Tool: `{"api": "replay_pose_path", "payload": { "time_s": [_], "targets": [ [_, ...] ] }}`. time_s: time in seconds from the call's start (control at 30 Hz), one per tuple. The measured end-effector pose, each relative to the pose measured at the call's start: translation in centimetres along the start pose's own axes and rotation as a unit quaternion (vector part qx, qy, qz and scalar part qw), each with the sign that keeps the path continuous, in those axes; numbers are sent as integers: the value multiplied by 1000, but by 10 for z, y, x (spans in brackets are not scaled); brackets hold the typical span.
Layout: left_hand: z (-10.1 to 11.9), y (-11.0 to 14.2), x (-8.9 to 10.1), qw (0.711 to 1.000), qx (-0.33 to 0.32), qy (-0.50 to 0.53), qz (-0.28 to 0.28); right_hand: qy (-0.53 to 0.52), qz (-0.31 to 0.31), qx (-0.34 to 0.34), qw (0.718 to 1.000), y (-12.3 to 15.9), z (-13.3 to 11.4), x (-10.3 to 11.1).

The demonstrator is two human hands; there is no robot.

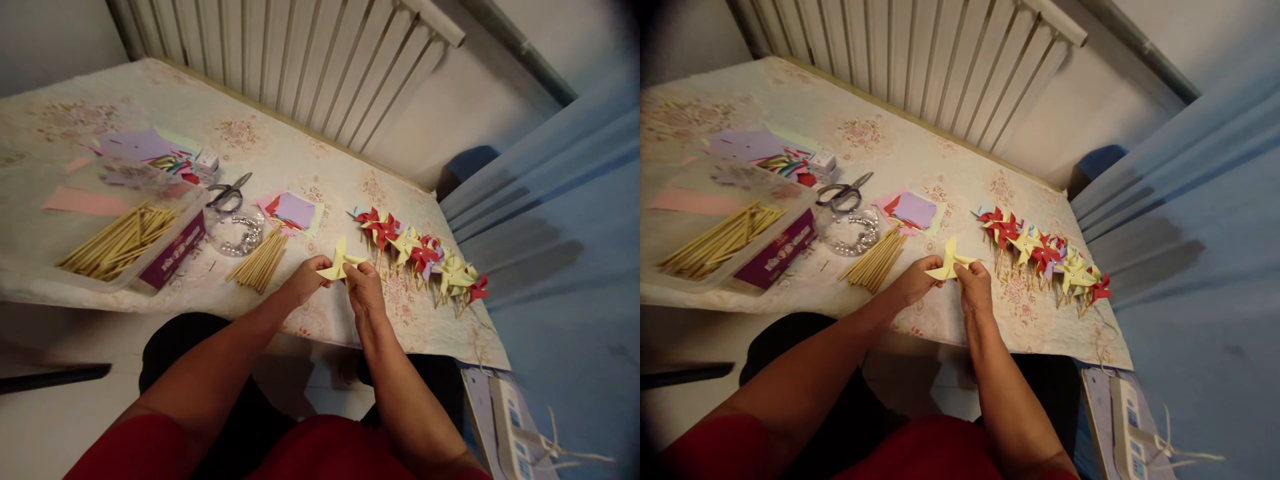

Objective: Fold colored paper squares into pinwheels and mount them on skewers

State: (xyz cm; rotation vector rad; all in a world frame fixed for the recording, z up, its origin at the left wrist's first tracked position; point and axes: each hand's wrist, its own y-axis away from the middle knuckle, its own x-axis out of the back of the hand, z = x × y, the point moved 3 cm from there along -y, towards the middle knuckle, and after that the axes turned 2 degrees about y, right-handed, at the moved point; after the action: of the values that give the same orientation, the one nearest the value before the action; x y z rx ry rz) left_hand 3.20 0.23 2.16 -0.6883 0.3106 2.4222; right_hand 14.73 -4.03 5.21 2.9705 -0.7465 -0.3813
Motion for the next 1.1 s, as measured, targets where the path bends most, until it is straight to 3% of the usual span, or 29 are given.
{"api": "replay_pose_path", "payload": {
  "time_s": [0.27,0.83,1.1],
  "targets": [
    [-7,4,0,995,88,-42,-19,-32,38,-29,998,-17,-16,26],
    [-13,6,-4,994,93,-58,-12,-24,42,-21,999,-21,-6,32],
    [-15,12,-7,975,178,-109,-72,-37,51,-43,997,-27,-9,44]
  ]
}}
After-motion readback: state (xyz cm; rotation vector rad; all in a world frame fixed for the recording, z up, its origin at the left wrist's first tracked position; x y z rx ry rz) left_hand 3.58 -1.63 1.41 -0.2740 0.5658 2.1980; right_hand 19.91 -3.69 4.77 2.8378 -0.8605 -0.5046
